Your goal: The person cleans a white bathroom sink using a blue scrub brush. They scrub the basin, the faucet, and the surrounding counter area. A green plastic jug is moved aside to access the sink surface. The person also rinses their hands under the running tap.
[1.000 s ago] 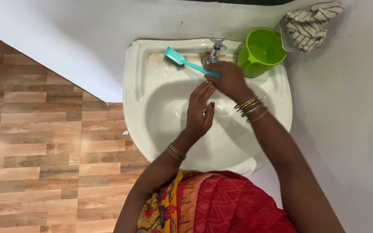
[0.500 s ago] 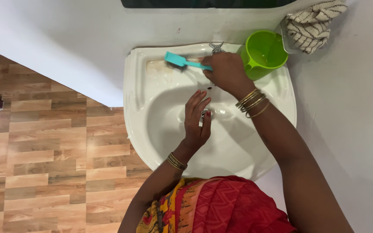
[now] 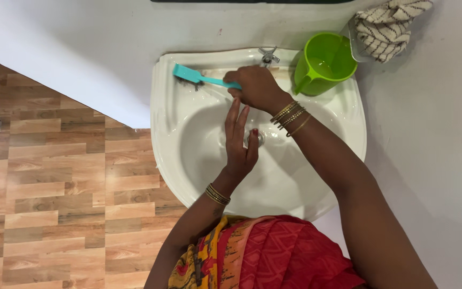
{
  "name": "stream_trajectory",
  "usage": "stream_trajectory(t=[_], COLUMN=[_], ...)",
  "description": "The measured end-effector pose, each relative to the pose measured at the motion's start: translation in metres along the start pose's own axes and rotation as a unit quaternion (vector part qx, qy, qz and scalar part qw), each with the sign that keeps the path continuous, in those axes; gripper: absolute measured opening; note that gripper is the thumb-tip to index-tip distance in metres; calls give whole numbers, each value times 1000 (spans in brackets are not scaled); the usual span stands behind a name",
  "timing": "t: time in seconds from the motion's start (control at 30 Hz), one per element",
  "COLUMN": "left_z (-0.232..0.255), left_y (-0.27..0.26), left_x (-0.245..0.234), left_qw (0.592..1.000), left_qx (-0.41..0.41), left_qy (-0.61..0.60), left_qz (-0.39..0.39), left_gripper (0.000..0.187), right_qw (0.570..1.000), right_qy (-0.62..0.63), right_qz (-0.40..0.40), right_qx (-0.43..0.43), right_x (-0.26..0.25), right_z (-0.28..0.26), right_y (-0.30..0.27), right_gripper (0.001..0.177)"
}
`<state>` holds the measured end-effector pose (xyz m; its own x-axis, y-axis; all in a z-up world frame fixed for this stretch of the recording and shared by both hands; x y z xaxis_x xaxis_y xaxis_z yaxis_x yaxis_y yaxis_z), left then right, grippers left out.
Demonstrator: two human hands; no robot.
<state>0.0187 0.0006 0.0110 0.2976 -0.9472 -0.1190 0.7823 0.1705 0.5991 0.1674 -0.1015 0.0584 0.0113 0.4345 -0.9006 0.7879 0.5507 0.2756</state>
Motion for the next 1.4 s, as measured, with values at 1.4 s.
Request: stream_trajectory(t=[1.4], left_z=[13], left_y=[-10], left_x=[13], left_qw=[997], left_qx=[62], left_qy=[-14], left_qz=[-40], left_gripper=[57], right_qw=[998], right_qy=[-1], right_qz=[-55], right_qx=[24], right_x=[5], right_z=[8], right_y=[-12], right_gripper=[29])
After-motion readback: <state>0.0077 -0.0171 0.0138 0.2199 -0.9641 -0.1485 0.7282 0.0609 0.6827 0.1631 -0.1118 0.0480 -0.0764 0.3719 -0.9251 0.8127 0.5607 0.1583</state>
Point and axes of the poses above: each hand's wrist, its own y-axis towards the middle knuckle, its own x-axis out of the palm, z = x × y, the point moved 2 cm from there along y, towards the middle knuckle, and after that the axes turned 7 degrees about z, right-handed, at the moved point
